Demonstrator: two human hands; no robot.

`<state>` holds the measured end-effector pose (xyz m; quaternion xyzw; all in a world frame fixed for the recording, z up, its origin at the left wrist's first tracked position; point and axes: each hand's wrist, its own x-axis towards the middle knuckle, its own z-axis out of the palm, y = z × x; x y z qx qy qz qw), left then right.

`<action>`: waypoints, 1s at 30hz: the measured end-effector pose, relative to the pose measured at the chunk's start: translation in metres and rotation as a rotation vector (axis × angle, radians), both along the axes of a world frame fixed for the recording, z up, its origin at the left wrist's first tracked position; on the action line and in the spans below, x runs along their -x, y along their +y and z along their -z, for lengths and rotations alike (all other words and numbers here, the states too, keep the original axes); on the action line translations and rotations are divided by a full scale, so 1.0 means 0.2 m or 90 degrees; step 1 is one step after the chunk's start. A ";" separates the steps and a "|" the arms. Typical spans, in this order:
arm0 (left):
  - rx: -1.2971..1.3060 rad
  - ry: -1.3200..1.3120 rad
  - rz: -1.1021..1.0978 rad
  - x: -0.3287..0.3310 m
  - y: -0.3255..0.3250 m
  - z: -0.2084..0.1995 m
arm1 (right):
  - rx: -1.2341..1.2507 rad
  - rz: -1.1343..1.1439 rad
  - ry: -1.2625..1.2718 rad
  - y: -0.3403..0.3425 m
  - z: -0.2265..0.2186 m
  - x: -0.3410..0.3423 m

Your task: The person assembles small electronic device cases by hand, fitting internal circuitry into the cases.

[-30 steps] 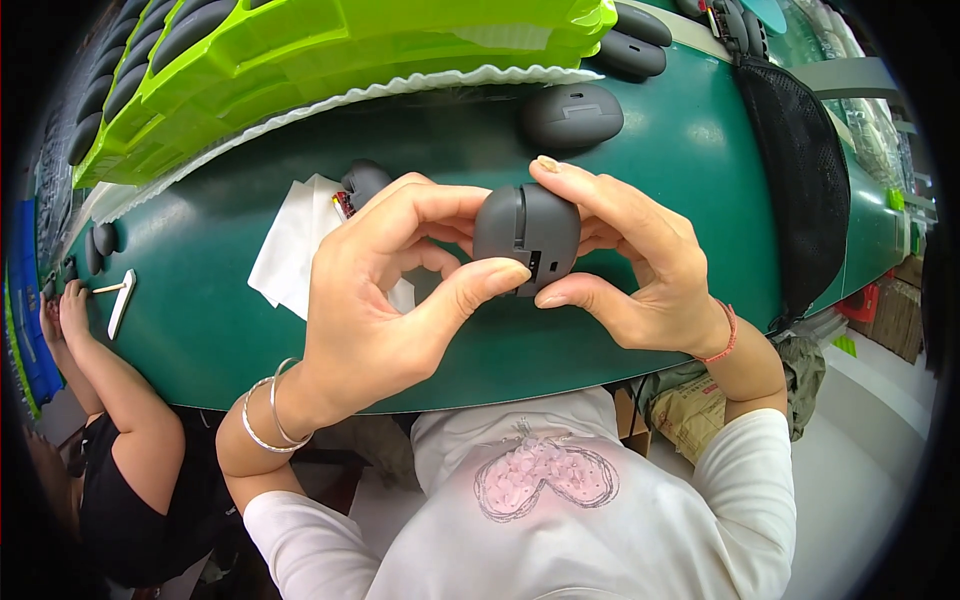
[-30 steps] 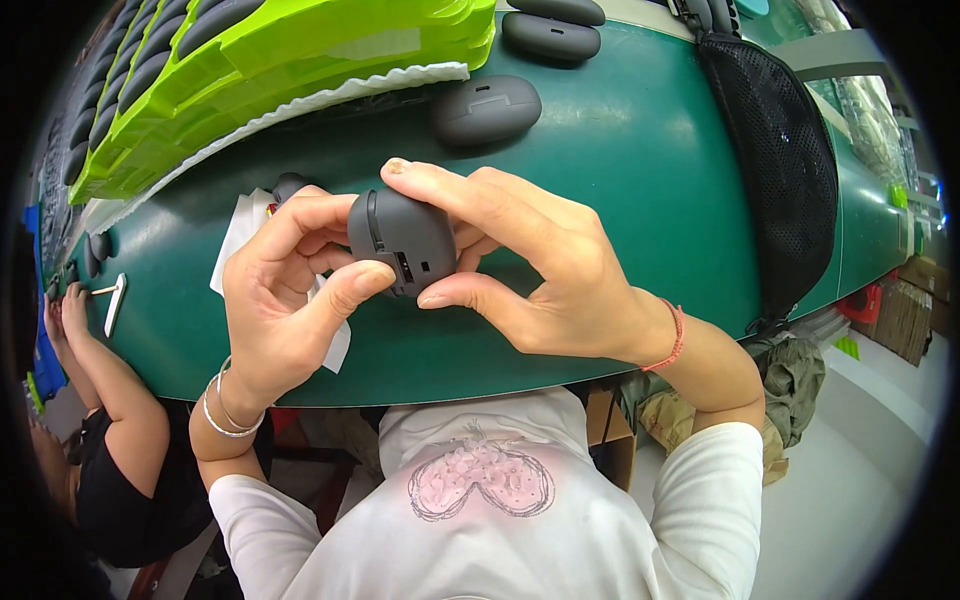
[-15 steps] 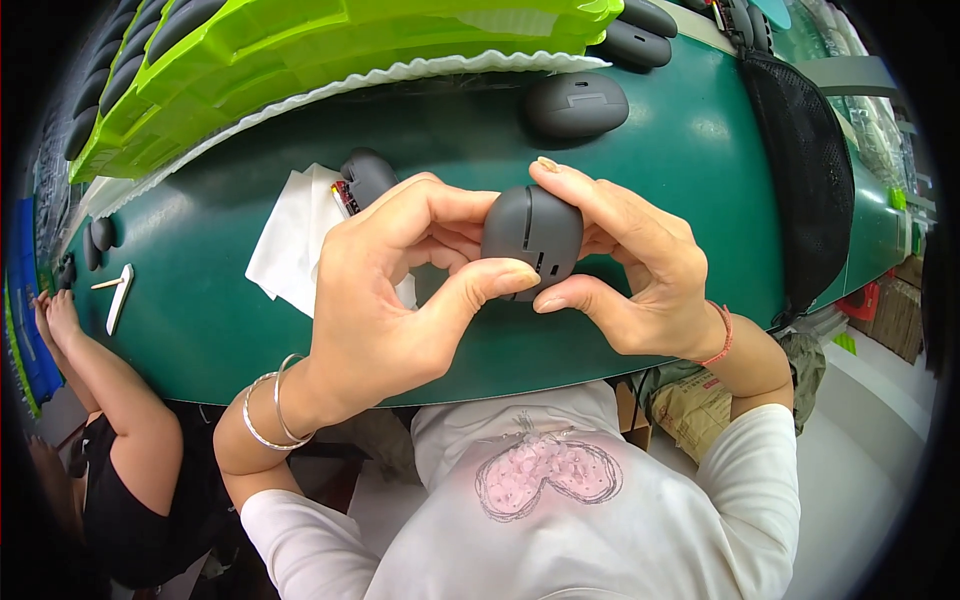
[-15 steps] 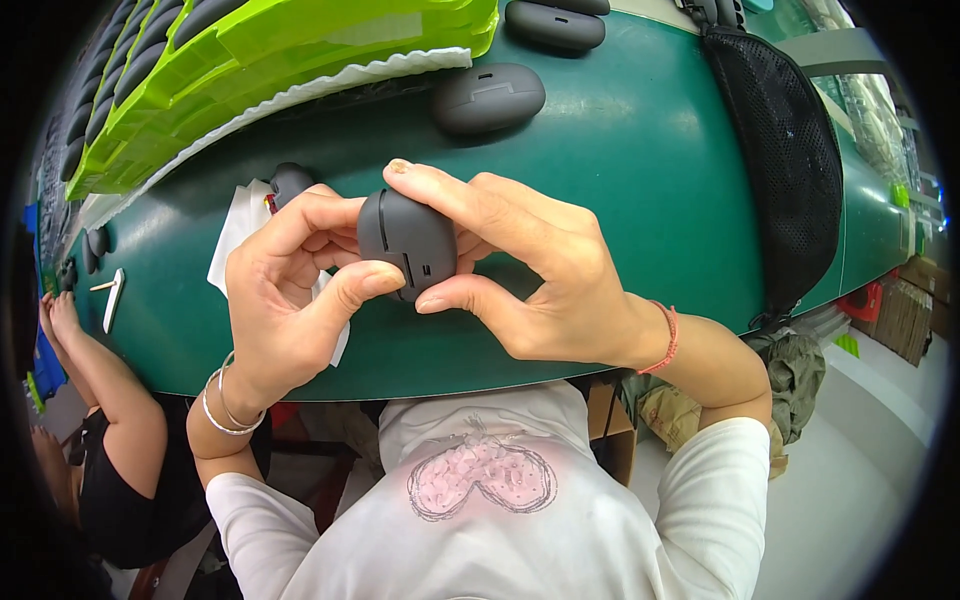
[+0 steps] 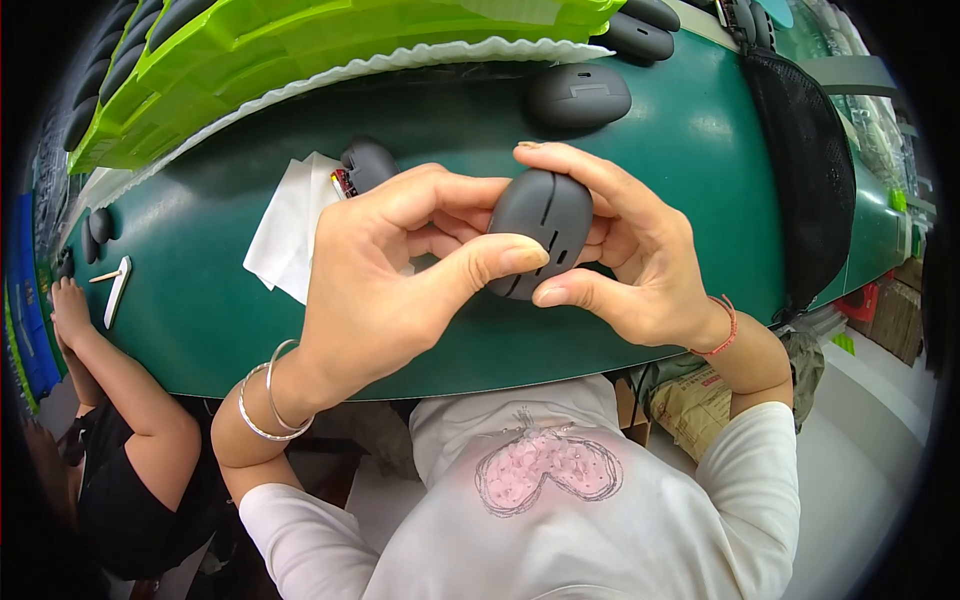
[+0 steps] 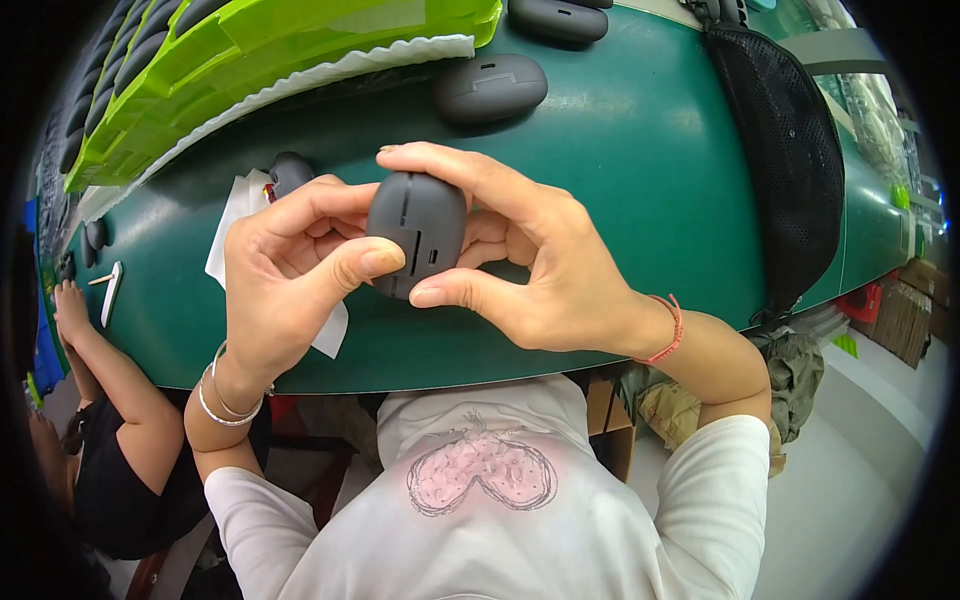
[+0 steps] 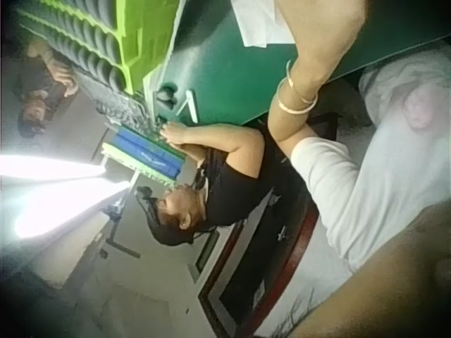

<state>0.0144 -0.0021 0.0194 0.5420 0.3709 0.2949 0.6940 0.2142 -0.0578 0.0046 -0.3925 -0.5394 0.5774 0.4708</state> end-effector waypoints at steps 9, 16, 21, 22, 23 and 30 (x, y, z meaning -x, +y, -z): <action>-0.424 0.057 0.027 -0.02 -0.03 0.02 | 0.016 0.036 0.050 0.00 0.01 -0.01; -0.586 0.067 0.089 -0.02 0.02 -0.01 | 0.095 0.032 0.185 0.00 -0.02 0.02; -0.748 0.134 0.018 -0.03 0.02 0.09 | 0.080 0.045 0.155 -0.02 -0.04 0.04; -0.749 0.136 0.018 -0.03 0.02 0.08 | 0.079 0.044 0.156 -0.02 -0.04 0.03; -0.710 0.128 0.033 -0.02 0.02 0.07 | 0.041 0.033 0.088 -0.01 -0.05 0.01; -0.680 0.138 0.071 0.00 0.02 0.04 | -0.434 0.020 -0.382 0.06 0.02 -0.12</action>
